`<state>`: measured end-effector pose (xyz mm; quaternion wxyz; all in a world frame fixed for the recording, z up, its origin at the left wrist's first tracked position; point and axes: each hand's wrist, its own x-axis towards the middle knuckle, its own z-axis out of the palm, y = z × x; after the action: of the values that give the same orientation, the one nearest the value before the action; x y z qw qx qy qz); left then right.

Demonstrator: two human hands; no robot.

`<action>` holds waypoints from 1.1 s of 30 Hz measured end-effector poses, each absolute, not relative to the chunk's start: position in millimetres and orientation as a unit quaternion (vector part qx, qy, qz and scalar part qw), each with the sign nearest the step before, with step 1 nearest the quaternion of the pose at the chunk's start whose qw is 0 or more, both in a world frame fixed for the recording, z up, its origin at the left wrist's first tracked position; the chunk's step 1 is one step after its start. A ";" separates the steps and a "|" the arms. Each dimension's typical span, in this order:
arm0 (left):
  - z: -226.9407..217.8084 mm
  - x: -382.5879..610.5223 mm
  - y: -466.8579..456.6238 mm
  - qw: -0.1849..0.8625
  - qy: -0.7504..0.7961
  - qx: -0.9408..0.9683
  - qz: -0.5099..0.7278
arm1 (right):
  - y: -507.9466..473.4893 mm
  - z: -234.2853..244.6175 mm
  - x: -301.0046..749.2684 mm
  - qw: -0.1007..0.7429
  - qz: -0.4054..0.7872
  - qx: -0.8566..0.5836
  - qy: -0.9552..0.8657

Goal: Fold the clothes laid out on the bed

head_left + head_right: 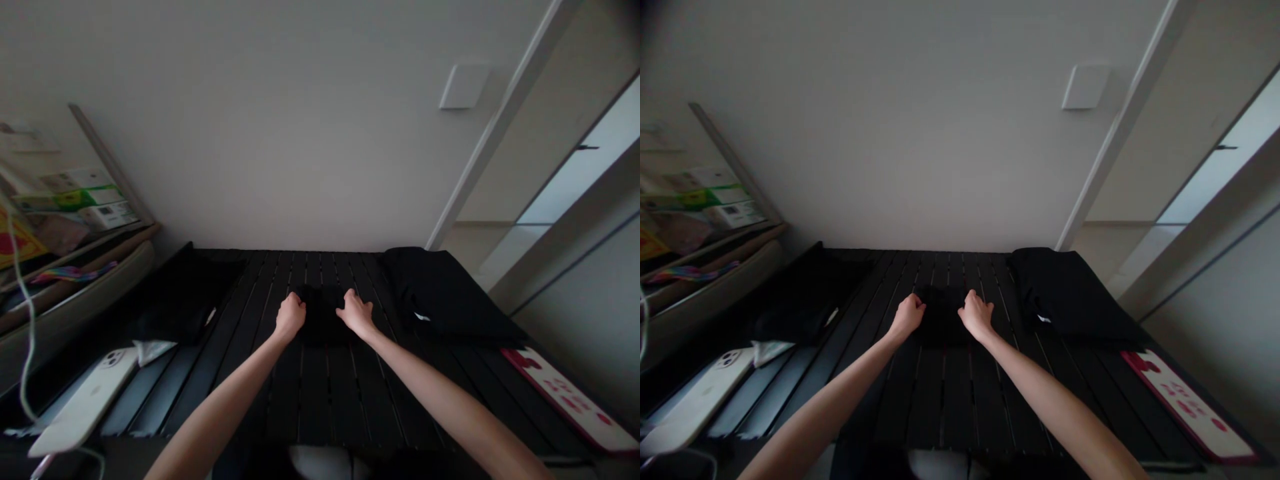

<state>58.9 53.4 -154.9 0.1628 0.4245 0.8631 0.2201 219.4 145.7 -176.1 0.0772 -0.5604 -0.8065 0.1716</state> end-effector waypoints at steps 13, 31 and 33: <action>-126.9 123.6 86.8 0.157 0.753 0.483 0.418 | 154.6 -100.0 282.3 0.178 0.064 -0.552 -0.812; -141.5 142.7 114.7 0.066 0.772 0.583 0.244 | 183.4 -141.2 320.8 0.213 -0.125 -0.510 -0.824; -154.8 105.8 95.2 0.003 0.811 0.554 0.185 | 170.0 -168.8 300.9 0.180 -0.073 -0.464 -0.864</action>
<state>105.8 95.2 -154.8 0.0032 0.5541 0.8115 0.1855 300.9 170.0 -168.8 0.1804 -0.4638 -0.8643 -0.0733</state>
